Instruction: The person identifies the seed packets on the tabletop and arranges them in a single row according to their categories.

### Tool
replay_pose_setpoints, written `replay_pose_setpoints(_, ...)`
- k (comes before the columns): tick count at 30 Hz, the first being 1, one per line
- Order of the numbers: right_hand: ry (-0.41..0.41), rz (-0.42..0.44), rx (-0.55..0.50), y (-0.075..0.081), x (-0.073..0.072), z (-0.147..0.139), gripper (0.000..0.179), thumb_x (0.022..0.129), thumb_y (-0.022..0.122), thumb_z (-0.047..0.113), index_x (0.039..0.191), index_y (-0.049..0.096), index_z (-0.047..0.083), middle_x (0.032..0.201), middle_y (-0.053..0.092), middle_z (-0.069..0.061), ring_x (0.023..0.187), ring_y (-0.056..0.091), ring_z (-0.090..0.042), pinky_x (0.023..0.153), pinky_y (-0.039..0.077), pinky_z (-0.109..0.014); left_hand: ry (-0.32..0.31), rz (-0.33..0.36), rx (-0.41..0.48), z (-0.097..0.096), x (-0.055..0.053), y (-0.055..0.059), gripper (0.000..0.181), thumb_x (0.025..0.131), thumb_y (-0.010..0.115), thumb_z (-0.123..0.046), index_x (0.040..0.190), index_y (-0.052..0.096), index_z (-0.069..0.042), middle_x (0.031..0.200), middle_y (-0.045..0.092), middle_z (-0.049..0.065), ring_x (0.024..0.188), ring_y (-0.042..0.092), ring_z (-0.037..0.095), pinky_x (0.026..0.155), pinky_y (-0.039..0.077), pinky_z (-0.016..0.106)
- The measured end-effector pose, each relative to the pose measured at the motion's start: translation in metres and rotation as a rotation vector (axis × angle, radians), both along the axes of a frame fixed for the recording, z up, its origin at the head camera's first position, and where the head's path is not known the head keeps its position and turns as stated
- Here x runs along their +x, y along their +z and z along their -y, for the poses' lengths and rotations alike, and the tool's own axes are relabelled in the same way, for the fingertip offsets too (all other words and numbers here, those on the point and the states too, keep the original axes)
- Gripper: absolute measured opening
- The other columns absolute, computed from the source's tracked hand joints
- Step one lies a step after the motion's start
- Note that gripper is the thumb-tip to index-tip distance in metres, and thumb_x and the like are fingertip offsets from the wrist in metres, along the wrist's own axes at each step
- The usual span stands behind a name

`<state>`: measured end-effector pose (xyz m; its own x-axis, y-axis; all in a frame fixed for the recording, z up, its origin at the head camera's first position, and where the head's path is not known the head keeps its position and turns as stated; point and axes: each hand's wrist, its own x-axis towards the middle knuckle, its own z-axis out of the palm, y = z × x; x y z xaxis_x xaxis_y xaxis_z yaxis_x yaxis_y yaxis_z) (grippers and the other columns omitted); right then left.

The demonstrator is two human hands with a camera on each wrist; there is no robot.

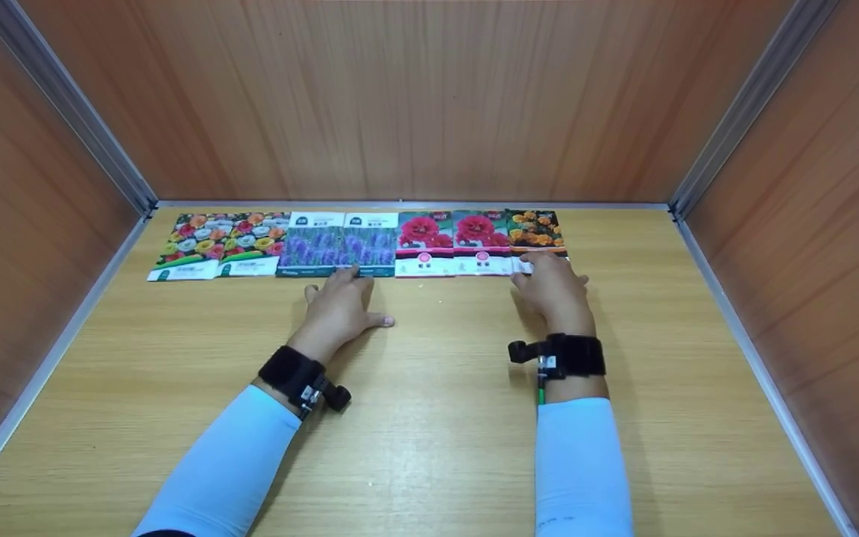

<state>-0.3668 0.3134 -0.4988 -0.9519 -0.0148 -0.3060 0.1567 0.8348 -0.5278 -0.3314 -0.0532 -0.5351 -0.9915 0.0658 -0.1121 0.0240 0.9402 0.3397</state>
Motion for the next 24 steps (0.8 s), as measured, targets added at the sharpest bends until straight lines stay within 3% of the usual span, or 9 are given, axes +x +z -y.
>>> replay_pose_setpoints(7,0.010,-0.025,-0.016,-0.003,0.004,-0.002,0.063,0.119,0.058,0.043,0.173,0.048,0.013,0.182,0.041,-0.020,0.170,0.034,-0.049,0.136,0.029,-0.073,-0.043,-0.028,-0.015,-0.008,0.001,-0.001,0.095,0.088,0.092,-0.062,0.165,0.060,-0.015,0.187,0.036,0.013,0.175,0.030,0.037,0.135,0.024,0.075)
replay_pose_setpoints(13,0.044,-0.054,-0.026,-0.002,0.002,0.000,0.058,0.119,0.059,0.041,0.169,0.054,0.013,0.182,0.042,-0.020,0.170,0.035,-0.047,0.135,0.030,-0.073,-0.030,-0.030,-0.003,-0.006,-0.001,0.002,0.098,0.087,0.093,-0.060,0.166,0.059,-0.014,0.187,0.036,0.013,0.175,0.029,0.037,0.135,0.023,0.075)
replay_pose_setpoints(15,0.049,-0.073,-0.028,-0.003,0.003,0.002,0.048,0.118,0.061,0.039,0.158,0.064,0.011,0.174,0.052,-0.020,0.162,0.046,-0.045,0.133,0.037,-0.069,-0.029,-0.022,0.003,-0.005,0.000,0.001,0.098,0.087,0.093,-0.061,0.166,0.059,-0.014,0.187,0.034,0.013,0.176,0.028,0.037,0.136,0.022,0.075)
replay_pose_setpoints(17,0.046,-0.083,-0.028,-0.005,0.004,0.004,0.037,0.117,0.064,0.035,0.142,0.073,0.010,0.157,0.063,-0.021,0.143,0.057,-0.042,0.120,0.048,-0.062,-0.023,-0.012,0.014,-0.002,0.000,-0.001,0.098,0.087,0.093,-0.061,0.166,0.059,-0.014,0.188,0.033,0.012,0.176,0.027,0.037,0.137,0.019,0.076)
replay_pose_setpoints(20,0.027,-0.090,-0.030,-0.008,0.005,0.009,0.024,0.116,0.067,0.030,0.124,0.075,0.010,0.132,0.068,-0.019,0.119,0.060,-0.037,0.100,0.049,-0.050,-0.004,0.000,0.020,0.002,0.001,-0.003,0.101,0.086,0.094,-0.064,0.166,0.059,-0.014,0.188,0.033,0.012,0.177,0.025,0.037,0.138,0.015,0.076)
replay_pose_setpoints(24,0.006,-0.079,-0.030,-0.010,0.006,0.014,0.024,0.117,0.066,0.030,0.125,0.077,0.010,0.130,0.068,-0.017,0.118,0.060,-0.036,0.098,0.048,-0.048,0.018,0.007,0.014,0.006,0.000,-0.005,0.105,0.083,0.095,-0.066,0.166,0.059,-0.014,0.188,0.033,0.012,0.177,0.025,0.036,0.139,0.013,0.076)
